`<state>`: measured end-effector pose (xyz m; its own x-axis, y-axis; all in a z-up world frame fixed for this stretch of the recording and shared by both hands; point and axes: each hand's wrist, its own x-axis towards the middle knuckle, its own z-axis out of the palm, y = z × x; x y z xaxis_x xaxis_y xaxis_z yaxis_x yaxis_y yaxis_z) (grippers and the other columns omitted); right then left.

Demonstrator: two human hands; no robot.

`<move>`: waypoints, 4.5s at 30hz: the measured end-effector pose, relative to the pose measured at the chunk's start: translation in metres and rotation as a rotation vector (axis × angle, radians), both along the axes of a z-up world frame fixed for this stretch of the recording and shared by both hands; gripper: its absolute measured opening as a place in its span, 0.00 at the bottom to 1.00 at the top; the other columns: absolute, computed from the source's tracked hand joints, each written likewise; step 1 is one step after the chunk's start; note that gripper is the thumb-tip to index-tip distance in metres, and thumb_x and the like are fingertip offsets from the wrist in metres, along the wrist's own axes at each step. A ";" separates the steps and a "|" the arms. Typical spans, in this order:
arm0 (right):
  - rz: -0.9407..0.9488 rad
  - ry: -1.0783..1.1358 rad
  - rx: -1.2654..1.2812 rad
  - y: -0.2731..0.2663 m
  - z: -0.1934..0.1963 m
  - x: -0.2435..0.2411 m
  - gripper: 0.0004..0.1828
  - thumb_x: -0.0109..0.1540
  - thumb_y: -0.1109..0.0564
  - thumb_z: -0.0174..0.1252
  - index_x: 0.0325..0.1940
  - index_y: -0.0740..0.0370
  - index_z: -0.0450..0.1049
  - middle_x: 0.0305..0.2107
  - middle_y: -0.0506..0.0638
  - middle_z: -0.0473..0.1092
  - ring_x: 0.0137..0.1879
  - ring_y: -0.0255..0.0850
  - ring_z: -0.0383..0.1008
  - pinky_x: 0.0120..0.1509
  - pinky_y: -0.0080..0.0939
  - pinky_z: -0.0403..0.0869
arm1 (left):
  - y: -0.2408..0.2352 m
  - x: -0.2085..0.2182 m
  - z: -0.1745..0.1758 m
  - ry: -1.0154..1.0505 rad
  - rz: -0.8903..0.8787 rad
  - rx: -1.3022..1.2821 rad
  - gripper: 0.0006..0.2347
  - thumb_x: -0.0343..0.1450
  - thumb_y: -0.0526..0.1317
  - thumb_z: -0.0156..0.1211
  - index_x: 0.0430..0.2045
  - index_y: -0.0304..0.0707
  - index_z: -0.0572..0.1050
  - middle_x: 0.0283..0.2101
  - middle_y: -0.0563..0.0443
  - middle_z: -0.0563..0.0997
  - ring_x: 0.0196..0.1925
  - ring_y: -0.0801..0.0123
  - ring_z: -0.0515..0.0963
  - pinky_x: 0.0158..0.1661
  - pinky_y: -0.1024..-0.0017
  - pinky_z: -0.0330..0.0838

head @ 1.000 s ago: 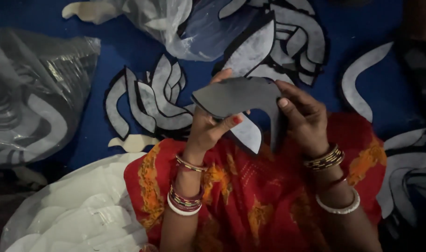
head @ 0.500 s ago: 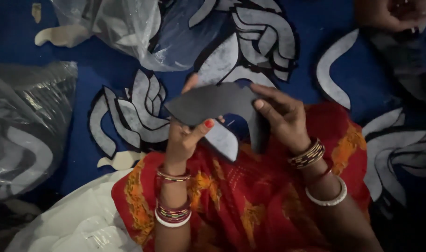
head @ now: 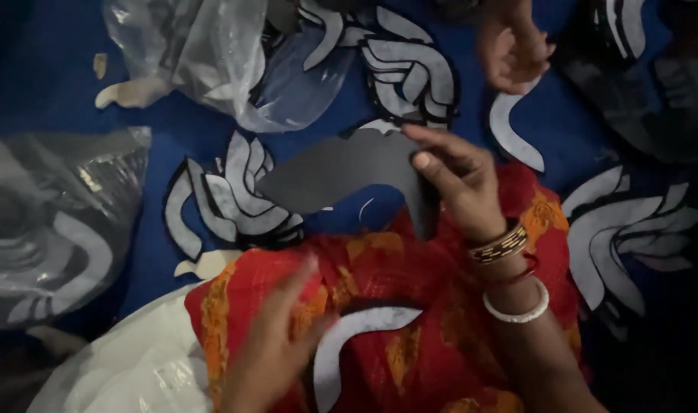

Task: The person sits on the floor and handles white and black curved craft pieces. They pick up the pieces, align them, and appear to be assembling or inspecting them by hand.

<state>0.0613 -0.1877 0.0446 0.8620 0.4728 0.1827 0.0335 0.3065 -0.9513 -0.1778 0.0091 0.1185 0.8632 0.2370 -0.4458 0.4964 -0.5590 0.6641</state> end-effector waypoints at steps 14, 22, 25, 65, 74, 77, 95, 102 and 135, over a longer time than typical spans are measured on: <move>0.014 0.068 -0.147 0.034 -0.056 0.005 0.21 0.69 0.58 0.58 0.67 0.62 0.74 0.55 0.50 0.74 0.57 0.34 0.73 0.62 0.35 0.72 | 0.047 0.141 -0.069 -0.934 0.035 -0.919 0.36 0.72 0.33 0.71 0.75 0.34 0.55 0.76 0.41 0.64 0.56 0.63 0.82 0.51 0.69 0.81; -0.038 0.070 -0.265 0.054 -0.057 0.003 0.21 0.68 0.58 0.60 0.66 0.61 0.74 0.53 0.49 0.76 0.56 0.35 0.76 0.59 0.36 0.75 | 0.060 0.138 -0.083 -0.889 0.036 -0.926 0.33 0.79 0.34 0.61 0.79 0.36 0.50 0.74 0.42 0.64 0.71 0.65 0.71 0.67 0.68 0.71; -0.054 -0.095 -0.274 0.053 -0.062 0.003 0.20 0.69 0.58 0.61 0.66 0.63 0.74 0.56 0.51 0.75 0.59 0.37 0.76 0.63 0.37 0.74 | 0.059 0.141 -0.096 -0.892 0.128 -1.064 0.30 0.77 0.32 0.58 0.76 0.33 0.54 0.75 0.38 0.65 0.67 0.57 0.74 0.58 0.61 0.77; 0.220 -0.228 -0.426 0.047 -0.056 0.046 0.12 0.62 0.55 0.69 0.47 0.61 0.82 0.40 0.50 0.80 0.45 0.38 0.82 0.50 0.40 0.81 | 0.041 0.158 -0.088 -0.691 -0.038 -0.039 0.09 0.76 0.34 0.64 0.49 0.34 0.81 0.46 0.42 0.85 0.45 0.65 0.86 0.42 0.72 0.78; 0.351 -0.204 -0.439 0.027 -0.061 0.070 0.19 0.64 0.53 0.67 0.58 0.60 0.78 0.47 0.52 0.80 0.52 0.41 0.81 0.57 0.42 0.79 | 0.064 0.153 -0.106 -0.526 0.202 -0.009 0.11 0.74 0.38 0.69 0.49 0.36 0.84 0.33 0.51 0.83 0.28 0.78 0.69 0.30 0.77 0.61; 0.409 -0.098 -0.435 0.015 -0.056 0.073 0.24 0.62 0.55 0.67 0.62 0.59 0.75 0.50 0.51 0.79 0.54 0.41 0.80 0.57 0.43 0.79 | 0.077 0.150 -0.112 -0.636 0.279 -0.017 0.11 0.75 0.39 0.69 0.49 0.35 0.83 0.35 0.56 0.83 0.30 0.83 0.70 0.32 0.80 0.64; 0.279 0.069 -0.148 0.002 -0.053 0.066 0.26 0.65 0.61 0.65 0.69 0.61 0.73 0.35 0.55 0.75 0.40 0.36 0.71 0.47 0.40 0.73 | 0.076 0.153 -0.140 -0.717 0.493 -0.353 0.12 0.73 0.33 0.68 0.50 0.32 0.80 0.44 0.52 0.84 0.43 0.79 0.80 0.47 0.81 0.73; 0.248 0.087 -0.103 0.004 -0.056 0.068 0.26 0.67 0.57 0.62 0.70 0.59 0.70 0.36 0.50 0.78 0.42 0.33 0.80 0.52 0.36 0.81 | 0.065 0.156 -0.130 -0.759 0.472 -0.242 0.11 0.74 0.35 0.68 0.49 0.32 0.80 0.46 0.50 0.85 0.46 0.76 0.81 0.51 0.79 0.74; 0.075 0.078 -0.226 0.008 -0.083 0.076 0.19 0.73 0.61 0.56 0.68 0.61 0.72 0.50 0.50 0.76 0.53 0.35 0.77 0.57 0.38 0.79 | 0.063 0.154 -0.124 -0.622 0.380 -0.258 0.13 0.76 0.38 0.65 0.54 0.36 0.81 0.37 0.61 0.82 0.32 0.88 0.69 0.33 0.85 0.63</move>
